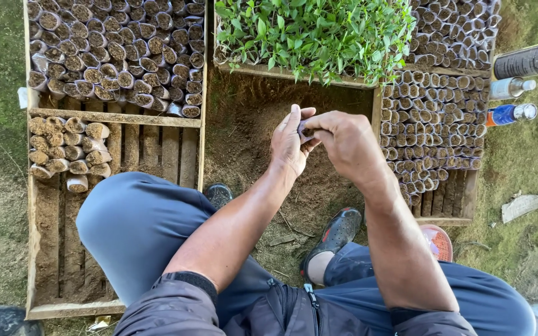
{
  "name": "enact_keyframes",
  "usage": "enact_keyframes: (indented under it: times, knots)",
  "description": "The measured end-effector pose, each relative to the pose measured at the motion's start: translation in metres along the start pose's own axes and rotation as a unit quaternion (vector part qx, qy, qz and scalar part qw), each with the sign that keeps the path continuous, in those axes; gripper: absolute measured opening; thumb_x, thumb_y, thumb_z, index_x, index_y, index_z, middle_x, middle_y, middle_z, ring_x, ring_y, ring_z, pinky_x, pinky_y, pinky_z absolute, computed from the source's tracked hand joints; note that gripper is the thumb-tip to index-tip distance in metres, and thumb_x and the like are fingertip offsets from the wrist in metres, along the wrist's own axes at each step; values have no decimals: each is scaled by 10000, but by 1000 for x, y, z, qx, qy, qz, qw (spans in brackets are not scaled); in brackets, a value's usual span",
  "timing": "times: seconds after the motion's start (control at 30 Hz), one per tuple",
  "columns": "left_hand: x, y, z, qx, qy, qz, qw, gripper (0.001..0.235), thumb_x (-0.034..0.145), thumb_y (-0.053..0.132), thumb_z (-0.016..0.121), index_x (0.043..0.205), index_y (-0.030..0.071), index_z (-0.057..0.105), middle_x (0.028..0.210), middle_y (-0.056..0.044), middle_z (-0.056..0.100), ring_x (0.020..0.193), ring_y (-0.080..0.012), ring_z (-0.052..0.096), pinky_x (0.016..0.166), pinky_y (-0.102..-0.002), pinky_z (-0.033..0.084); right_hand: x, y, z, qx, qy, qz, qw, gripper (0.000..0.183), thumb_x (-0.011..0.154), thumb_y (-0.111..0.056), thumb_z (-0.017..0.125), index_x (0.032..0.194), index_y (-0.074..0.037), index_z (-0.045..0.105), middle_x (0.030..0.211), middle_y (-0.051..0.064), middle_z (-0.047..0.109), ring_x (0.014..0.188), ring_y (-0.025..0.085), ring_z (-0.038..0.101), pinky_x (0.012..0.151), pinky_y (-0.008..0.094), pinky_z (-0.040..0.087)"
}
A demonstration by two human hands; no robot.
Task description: The person sits cross-legged on the ground and fills small plastic seedling pots with soil by hand. They scoop soil from a pile in a wooden crate, pack it into the pots, and place the filled pots into a tray.
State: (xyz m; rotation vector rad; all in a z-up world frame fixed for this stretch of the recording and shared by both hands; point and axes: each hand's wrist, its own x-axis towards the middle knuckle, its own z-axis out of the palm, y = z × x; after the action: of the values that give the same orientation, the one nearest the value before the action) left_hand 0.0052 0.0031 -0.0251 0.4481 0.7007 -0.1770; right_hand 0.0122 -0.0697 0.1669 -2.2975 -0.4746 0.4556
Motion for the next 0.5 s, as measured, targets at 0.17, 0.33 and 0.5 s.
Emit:
enact_keyframes:
  times: [0.17,0.33,0.5]
  knots:
    - [-8,8,4,-40,-25,-9,999,408,1017,465,601,1096,75,691,1033,-187,749,848,-277,751,681,-356,678,-11,-11,-4,-53,61,-31,996,210,962,115,583,1142,91,688,1083,268,680,1019,346,689,895,421,561]
    - [-14,16,13,-131,-106,-18,986,436,1069,428,530,1155,14,637,1152,-313,698,1003,-407,737,738,-418,685,-25,24,13,-76,108,28,991,110,946,21,705,1043,70,691,893,213,676,799,253,676,679,337,586]
    - [-18,18,23,-166,-171,37,971,464,1111,402,454,1186,-28,612,1189,-325,686,1170,-460,652,990,-564,569,-24,9,22,-19,168,-15,986,268,949,11,712,1179,123,635,962,279,616,788,317,687,640,407,599]
